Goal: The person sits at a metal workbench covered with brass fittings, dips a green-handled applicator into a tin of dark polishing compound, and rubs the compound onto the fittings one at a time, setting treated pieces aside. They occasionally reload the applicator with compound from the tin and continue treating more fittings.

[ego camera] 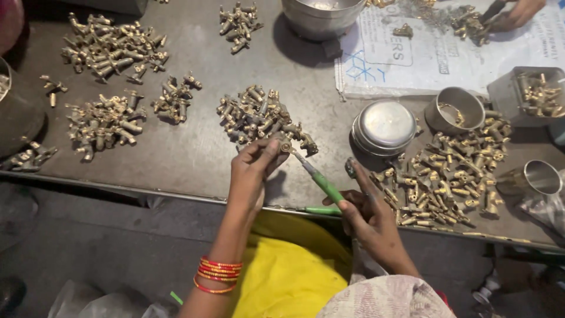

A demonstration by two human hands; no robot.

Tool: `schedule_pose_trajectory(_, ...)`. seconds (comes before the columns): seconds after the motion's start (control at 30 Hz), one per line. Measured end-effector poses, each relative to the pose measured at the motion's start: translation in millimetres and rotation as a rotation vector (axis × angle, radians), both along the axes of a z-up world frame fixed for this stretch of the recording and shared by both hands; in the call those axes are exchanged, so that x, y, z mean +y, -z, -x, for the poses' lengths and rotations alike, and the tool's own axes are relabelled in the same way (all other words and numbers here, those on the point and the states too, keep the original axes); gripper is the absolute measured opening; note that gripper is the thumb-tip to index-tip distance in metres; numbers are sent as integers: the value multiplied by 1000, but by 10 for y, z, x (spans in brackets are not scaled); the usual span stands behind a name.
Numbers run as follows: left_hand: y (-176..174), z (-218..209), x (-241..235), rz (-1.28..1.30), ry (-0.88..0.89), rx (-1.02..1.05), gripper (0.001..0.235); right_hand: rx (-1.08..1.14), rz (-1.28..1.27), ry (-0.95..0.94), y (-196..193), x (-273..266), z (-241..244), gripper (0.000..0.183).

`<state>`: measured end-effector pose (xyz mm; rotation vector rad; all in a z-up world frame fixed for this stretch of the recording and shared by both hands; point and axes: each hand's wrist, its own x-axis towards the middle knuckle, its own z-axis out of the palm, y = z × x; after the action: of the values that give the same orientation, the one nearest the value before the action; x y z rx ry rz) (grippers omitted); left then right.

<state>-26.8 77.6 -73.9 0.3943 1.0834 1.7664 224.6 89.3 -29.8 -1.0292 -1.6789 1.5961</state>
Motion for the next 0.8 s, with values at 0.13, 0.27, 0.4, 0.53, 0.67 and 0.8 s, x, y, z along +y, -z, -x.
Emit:
schedule_pose_trajectory(0.13,-158,-96,-126,-28,-55,99,18,-26,-6,-11,-71,-14,119,77)
schedule_pose_trajectory(0.27,-271,-211,-224,-86,-156,497,17,29,212,-49,-201,30,161,74)
schedule_pose_trajectory(0.4,-249,-326,-314,-220,-123,557,21,247,537,-111,-166,100,105,72)
schedule_pose_trajectory(0.53,-373,-280,-333,-353,-53,292,42,147,427,-104,-142,-12,149,78)
schedule_pose_trajectory(0.67,-188,-212,-363,-242,-13,167,39,-144,-291,-65,78,-118,147,78)
schedule_pose_trajectory(0.8,-210,-150,-499,-289,41,26,42,-97,13,-101,104,-125,117,75)
